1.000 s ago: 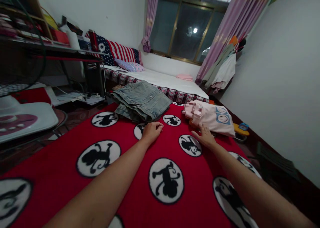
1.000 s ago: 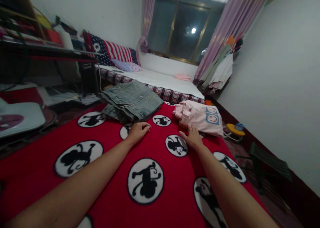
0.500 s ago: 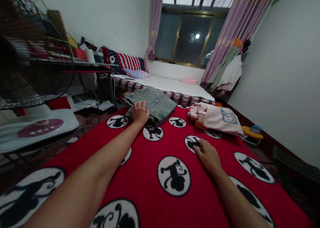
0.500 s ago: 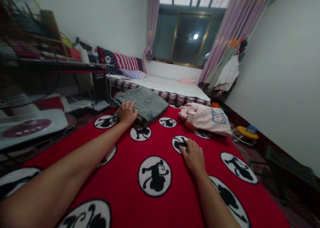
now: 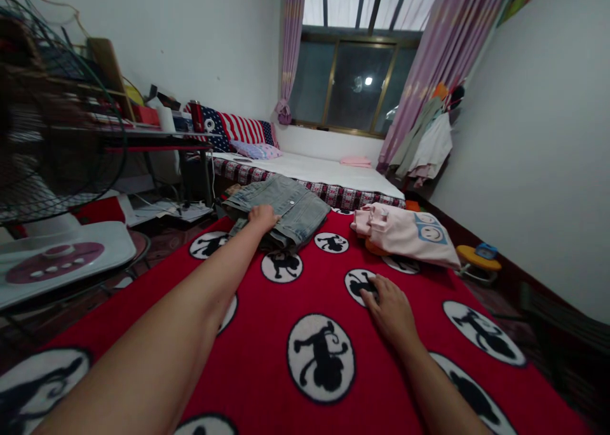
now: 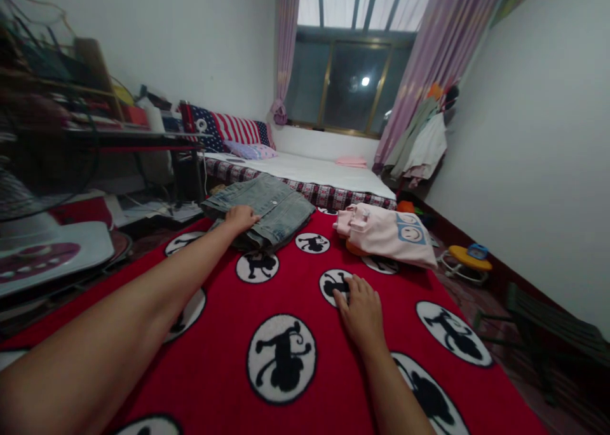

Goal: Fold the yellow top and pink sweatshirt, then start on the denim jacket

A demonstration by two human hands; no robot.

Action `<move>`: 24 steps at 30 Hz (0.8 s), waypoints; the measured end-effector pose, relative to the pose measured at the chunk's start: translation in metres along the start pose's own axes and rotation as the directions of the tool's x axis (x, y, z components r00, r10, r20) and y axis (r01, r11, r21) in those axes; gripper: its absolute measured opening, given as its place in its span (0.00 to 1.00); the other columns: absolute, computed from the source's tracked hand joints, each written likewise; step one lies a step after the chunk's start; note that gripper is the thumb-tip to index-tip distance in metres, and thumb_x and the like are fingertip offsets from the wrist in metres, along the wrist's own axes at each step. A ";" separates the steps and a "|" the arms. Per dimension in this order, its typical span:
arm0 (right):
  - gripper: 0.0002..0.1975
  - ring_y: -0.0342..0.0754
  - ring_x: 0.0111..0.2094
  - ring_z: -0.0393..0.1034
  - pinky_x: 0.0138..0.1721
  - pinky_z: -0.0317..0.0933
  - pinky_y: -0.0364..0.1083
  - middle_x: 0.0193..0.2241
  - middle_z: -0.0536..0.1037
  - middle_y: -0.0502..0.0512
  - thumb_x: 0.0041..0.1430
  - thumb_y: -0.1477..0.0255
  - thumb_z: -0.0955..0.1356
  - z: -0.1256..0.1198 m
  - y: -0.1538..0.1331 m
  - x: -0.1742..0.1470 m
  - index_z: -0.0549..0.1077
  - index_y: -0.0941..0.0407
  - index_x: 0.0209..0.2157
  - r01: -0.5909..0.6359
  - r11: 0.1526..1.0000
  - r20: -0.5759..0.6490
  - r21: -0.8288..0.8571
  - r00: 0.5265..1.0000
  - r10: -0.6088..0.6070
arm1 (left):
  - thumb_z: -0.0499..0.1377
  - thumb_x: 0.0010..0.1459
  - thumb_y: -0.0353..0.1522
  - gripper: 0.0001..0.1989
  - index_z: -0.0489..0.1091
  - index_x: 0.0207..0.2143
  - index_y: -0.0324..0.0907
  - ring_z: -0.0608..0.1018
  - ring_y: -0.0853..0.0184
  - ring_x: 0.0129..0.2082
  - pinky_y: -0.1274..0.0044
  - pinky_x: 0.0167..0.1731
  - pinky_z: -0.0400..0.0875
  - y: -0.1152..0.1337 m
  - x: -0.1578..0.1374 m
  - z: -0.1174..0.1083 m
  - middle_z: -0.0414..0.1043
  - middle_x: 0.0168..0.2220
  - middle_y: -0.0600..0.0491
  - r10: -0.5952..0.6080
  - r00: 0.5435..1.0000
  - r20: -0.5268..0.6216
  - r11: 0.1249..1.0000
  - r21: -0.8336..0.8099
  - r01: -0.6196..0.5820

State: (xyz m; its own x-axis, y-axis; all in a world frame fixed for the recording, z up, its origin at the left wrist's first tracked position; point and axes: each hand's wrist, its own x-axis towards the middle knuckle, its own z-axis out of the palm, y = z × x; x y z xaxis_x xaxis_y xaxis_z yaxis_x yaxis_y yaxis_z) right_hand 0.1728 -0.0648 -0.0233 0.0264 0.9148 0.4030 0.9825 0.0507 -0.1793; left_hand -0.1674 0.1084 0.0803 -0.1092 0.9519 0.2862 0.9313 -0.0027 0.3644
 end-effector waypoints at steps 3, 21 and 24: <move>0.23 0.58 0.58 0.63 0.58 0.55 0.56 0.56 0.71 0.64 0.62 0.60 0.60 -0.002 -0.001 0.001 0.70 0.59 0.52 0.001 0.999 -0.019 0.046 1.000 0.000 | 0.53 0.61 0.42 0.22 0.78 0.37 0.32 0.76 0.46 0.44 0.65 0.43 0.67 0.018 -0.005 -0.016 0.76 0.42 0.32 0.060 0.996 -0.061 0.998 -0.030 -0.062; 0.40 0.58 0.52 0.71 0.44 0.68 0.53 0.58 0.68 0.64 0.52 0.39 0.60 -0.027 0.013 -0.003 0.60 0.51 0.58 -0.151 0.096 0.102 0.984 0.914 0.392 | 0.59 0.57 0.42 0.17 0.71 0.23 0.41 0.72 0.67 0.17 0.75 0.11 0.46 0.106 -0.316 0.015 0.72 0.21 0.51 0.957 0.248 0.151 0.278 -0.238 -0.931; 0.38 0.57 0.55 0.69 0.50 0.66 0.54 0.60 0.66 0.63 0.54 0.44 0.64 -0.023 0.005 -0.004 0.58 0.49 0.61 -0.137 0.194 0.091 0.971 0.970 0.227 | 0.61 0.57 0.41 0.12 0.73 0.28 0.42 0.74 0.70 0.22 0.77 0.13 0.54 0.103 -0.307 -0.016 0.74 0.27 0.53 0.979 0.177 0.106 0.204 -0.365 -0.909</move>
State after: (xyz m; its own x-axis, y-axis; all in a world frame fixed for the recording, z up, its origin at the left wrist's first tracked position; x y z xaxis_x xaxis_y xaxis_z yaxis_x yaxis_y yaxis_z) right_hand 0.1817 -0.0780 -0.0051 0.2315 0.9352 0.2680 0.0080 0.2737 -0.9618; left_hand -0.0431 -0.1892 0.0439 0.9289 0.1980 0.3130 0.1621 -0.9772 0.1371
